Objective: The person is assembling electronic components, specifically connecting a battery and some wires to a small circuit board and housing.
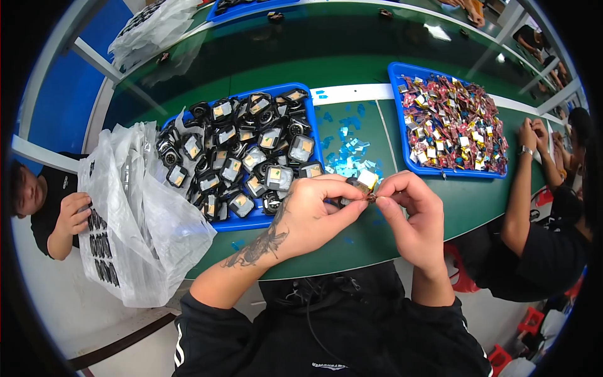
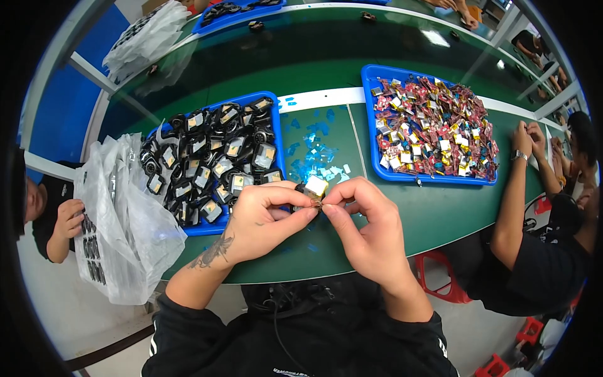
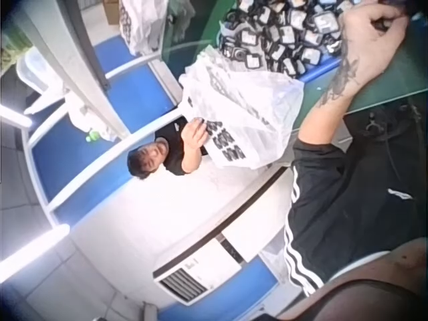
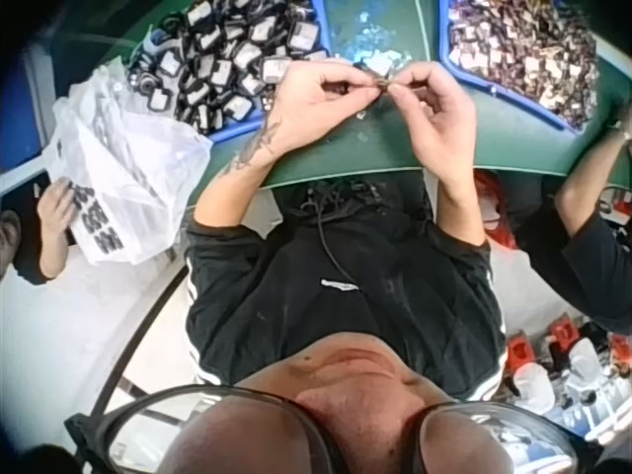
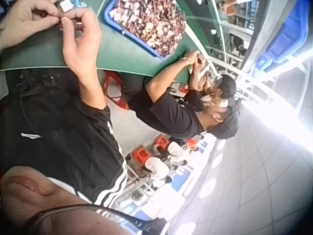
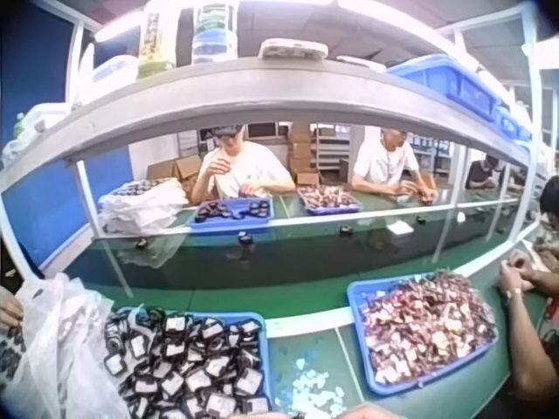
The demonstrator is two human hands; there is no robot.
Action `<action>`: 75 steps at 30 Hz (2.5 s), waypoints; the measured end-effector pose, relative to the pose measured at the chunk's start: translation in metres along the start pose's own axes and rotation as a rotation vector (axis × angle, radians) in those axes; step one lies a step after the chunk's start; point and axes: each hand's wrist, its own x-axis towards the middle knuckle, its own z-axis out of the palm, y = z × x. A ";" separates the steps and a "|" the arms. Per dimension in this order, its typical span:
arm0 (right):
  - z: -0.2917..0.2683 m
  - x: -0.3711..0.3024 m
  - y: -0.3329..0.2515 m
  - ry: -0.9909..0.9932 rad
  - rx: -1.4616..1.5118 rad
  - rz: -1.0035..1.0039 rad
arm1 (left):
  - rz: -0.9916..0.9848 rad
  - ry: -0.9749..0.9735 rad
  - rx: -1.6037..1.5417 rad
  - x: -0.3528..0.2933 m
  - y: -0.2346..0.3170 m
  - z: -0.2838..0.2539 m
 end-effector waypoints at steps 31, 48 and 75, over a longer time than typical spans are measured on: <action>0.039 -0.003 0.016 0.470 0.183 -0.131 | 0.087 0.062 -0.417 -0.004 -0.010 0.020; 0.038 -0.001 0.013 0.398 0.115 -0.049 | 0.052 0.120 -0.569 -0.008 -0.007 0.021; -0.071 -0.166 0.113 0.033 -0.269 -0.528 | -0.377 0.276 0.052 0.272 -0.044 -0.087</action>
